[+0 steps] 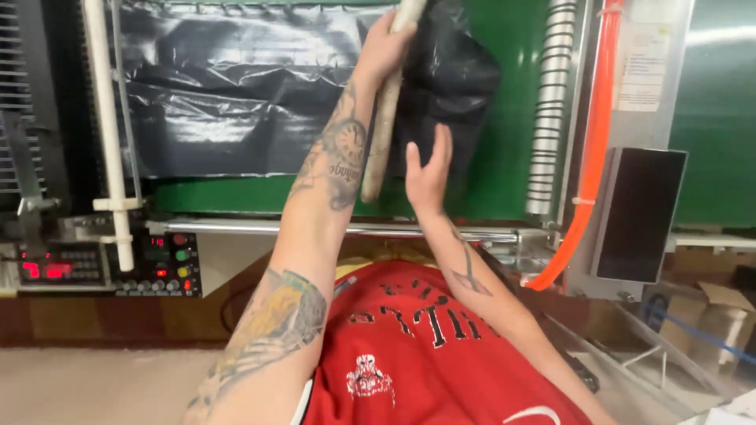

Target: The person uses a long white cylindrical tool to press and smooth a black plastic film over a rectangular item on a green conveyor belt. The person repeatedly rolls the tool back and forth over the film to adhere it to the item.

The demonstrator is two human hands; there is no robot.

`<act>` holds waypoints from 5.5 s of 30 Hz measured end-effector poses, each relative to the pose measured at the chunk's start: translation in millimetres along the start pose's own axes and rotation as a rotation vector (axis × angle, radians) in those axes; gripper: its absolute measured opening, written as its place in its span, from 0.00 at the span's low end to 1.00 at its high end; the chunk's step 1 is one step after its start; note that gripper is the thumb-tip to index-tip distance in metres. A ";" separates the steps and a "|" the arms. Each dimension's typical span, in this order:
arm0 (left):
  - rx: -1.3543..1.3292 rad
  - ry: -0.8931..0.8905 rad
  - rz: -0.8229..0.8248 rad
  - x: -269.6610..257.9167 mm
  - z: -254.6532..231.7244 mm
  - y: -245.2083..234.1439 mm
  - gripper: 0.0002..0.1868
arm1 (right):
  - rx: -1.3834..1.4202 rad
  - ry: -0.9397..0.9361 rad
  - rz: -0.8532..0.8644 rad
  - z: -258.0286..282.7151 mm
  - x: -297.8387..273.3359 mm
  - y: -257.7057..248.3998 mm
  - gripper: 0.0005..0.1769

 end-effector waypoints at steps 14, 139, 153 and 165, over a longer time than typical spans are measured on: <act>0.536 0.104 -0.083 -338.8 -20.0 -237.8 0.32 | -0.925 -0.075 0.278 -34.5 -21.7 4.4 0.40; 1.208 0.266 -0.362 -377.4 12.2 -264.6 0.36 | -0.943 -0.177 0.599 -2.3 -37.9 17.4 0.41; 1.598 0.204 -0.664 -251.3 -0.8 -375.8 0.40 | -0.970 -0.281 0.549 -8.9 -33.7 22.9 0.36; 0.390 0.212 -0.280 6.7 51.3 -31.2 0.37 | -0.644 -0.168 0.519 -10.8 -26.0 -0.4 0.16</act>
Point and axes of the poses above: each hand's wrist, its own x-axis towards the middle knuckle, its own y-axis out of the palm, z = x × y, the point moved 6 cm from there along x, towards the middle knuckle, and after that the axes turned 11 degrees about y, right-handed, at the moved point
